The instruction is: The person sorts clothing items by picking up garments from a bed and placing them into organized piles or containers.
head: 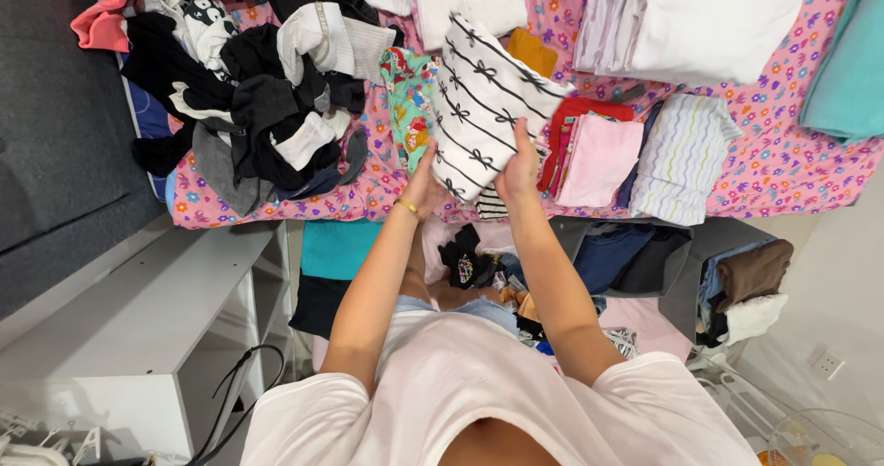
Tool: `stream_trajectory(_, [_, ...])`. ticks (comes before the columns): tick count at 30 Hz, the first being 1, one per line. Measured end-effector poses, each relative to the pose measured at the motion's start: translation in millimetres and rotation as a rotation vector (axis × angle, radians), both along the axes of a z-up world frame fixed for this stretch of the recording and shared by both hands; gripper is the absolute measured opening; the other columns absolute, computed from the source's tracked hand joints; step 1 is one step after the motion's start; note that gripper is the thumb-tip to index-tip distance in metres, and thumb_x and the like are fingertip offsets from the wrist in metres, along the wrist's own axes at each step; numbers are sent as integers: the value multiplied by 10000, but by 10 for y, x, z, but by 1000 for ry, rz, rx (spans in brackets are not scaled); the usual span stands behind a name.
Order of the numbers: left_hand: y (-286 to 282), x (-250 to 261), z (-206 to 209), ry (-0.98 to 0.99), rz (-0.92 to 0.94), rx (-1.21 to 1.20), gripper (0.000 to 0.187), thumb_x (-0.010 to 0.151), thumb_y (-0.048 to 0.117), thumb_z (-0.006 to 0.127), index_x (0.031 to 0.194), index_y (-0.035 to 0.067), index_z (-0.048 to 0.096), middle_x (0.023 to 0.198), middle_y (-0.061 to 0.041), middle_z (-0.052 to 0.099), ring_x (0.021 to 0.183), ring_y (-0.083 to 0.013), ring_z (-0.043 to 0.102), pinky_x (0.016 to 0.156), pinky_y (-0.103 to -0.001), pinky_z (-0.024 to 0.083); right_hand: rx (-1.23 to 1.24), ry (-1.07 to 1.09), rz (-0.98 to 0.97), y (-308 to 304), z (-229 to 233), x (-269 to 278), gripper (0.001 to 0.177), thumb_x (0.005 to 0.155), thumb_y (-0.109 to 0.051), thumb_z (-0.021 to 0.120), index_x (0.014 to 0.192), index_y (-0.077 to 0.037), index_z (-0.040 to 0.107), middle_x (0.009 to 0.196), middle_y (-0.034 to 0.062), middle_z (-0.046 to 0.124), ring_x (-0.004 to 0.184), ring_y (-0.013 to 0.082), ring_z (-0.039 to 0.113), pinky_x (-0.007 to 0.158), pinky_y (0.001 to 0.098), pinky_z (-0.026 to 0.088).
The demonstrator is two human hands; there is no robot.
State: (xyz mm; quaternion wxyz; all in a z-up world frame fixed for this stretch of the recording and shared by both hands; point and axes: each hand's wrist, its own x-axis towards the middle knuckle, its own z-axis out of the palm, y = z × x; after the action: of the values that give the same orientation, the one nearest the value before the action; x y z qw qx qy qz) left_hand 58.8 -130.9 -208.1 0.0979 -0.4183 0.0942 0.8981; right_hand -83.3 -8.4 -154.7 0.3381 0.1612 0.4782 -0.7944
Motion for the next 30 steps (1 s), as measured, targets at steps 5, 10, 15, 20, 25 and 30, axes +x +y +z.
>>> stream_trajectory(5, [-67,25,260,351,540,225,710,994,502,577,1496,18,443,1454,-162,573,1301,-344,583,1117,-495,457,-129,-111,-48,12,543,337,600,1063,-422,454,1496,-8,433,1500,163,531,1360,339,533,1177,495,395])
stream_trajectory(10, [-374,505,-102,222,337,63,542,924,58,664,1434,-27,502,1364,-168,635,1237,-324,636,1101,-472,499,-176,-212,54,335,70,974,595,1021,-339,483,1511,-8,412,1525,143,519,1411,324,487,1208,501,339])
stream_trajectory(15, [-739,1191,144,188,190,-205,600,855,-95,659,1429,-15,507,1360,-139,645,1240,-264,634,1083,-411,500,-237,-230,245,792,-778,1362,743,834,-243,595,1527,-38,423,1486,142,552,1370,318,493,1138,520,344])
stream_trajectory(20, [-1145,1684,610,142,28,-427,678,865,-141,677,1492,-13,457,1400,-120,615,1285,-232,596,1103,-388,475,254,-391,123,597,-1402,1305,820,914,-498,650,1559,-61,395,1449,188,494,1293,320,481,1089,516,385])
stream_trajectory(25, [-1408,1878,908,123,-39,-587,910,802,-162,638,1602,76,276,1512,-80,524,1372,-183,522,1140,-330,418,171,-430,-39,97,-1626,1186,925,872,-655,671,1558,-125,350,1507,92,433,1365,251,445,1121,503,383])
stream_trajectory(30, [-1419,1964,859,108,0,-575,915,829,-152,617,1632,65,235,1538,-96,501,1392,-181,508,1157,-320,396,108,-330,-234,-309,-1632,1326,893,846,-630,709,1518,-124,410,1494,114,465,1317,308,475,1077,581,416])
